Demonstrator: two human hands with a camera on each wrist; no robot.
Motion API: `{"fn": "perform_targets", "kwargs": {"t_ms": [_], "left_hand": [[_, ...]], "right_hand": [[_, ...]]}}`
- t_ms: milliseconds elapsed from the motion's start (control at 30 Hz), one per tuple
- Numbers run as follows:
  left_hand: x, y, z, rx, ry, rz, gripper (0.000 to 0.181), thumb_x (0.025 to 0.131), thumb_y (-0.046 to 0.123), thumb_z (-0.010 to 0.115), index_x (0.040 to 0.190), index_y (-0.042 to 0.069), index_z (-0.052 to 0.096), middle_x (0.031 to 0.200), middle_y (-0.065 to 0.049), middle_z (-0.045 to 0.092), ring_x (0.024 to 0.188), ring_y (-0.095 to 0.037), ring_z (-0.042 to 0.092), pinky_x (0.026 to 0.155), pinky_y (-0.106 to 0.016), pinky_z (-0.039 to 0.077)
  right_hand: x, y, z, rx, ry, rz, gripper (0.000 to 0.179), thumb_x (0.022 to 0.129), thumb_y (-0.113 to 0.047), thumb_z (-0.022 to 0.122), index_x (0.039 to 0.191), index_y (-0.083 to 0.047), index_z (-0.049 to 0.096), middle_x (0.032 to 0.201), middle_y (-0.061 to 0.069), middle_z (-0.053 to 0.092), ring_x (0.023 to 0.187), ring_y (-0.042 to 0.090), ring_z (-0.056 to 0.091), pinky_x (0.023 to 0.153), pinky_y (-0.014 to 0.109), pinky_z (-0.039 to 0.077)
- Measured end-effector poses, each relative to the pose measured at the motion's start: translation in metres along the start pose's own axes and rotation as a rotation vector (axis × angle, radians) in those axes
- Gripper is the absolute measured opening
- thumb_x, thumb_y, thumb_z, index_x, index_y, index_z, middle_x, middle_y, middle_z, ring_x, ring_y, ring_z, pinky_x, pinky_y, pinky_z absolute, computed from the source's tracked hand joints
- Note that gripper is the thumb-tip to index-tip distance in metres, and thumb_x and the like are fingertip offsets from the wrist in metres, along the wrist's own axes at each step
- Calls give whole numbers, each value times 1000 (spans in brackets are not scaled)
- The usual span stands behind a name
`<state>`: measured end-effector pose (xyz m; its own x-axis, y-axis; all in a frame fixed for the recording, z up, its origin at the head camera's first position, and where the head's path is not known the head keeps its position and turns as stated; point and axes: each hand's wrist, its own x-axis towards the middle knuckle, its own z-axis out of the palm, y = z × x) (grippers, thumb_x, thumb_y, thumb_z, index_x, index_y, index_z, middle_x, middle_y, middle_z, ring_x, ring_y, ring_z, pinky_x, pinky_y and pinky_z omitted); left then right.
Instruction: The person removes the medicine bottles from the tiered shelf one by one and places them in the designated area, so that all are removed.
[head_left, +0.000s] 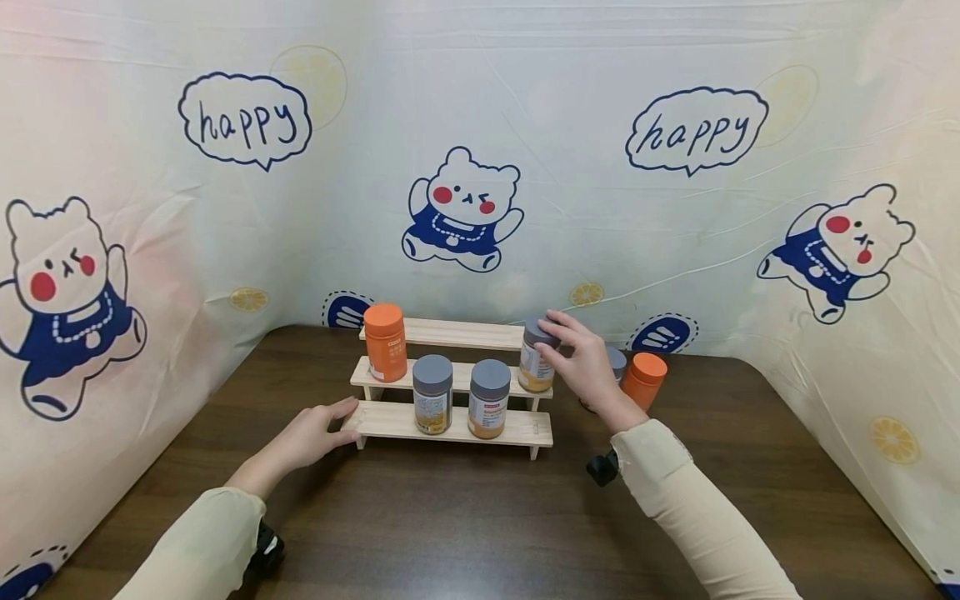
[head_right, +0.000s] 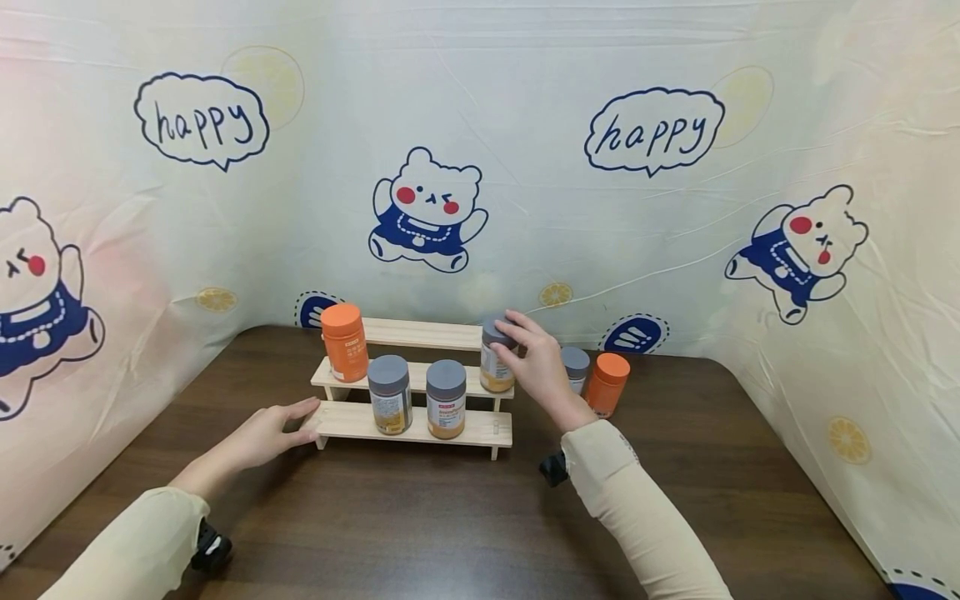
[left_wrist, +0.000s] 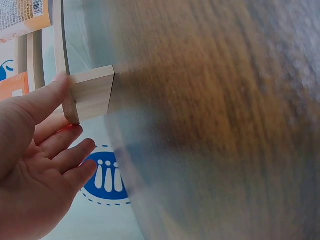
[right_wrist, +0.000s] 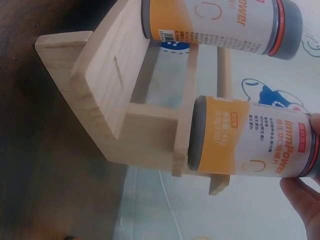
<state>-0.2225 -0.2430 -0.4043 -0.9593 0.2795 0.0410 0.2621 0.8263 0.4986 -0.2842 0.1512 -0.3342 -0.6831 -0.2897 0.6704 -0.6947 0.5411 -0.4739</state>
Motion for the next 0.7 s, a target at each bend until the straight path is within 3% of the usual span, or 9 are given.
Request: {"fn": "perform_targets", "kwargs": {"t_ms": [200,700], "left_hand": [[1,-1,-1,2,-6,-4,59,86,24,65,132,-7,44,133,-26,42,119,-43,42,94,-55,35],[1,0,-2,-9,-17,-6,60,87,24,64,133,-8,43,134,-26,41,120,-42,41,94,-55,34]], "right_hand": [[1,-1,-11,-4,28,-14,35,83,-8,69,115,2,63,129,16,52,116,30,49,85,44,47],[4,2,-48,-12,163,-39,33,80,-3,71,112,3,65,125,16,55,114,32,51,84,46,47]]}}
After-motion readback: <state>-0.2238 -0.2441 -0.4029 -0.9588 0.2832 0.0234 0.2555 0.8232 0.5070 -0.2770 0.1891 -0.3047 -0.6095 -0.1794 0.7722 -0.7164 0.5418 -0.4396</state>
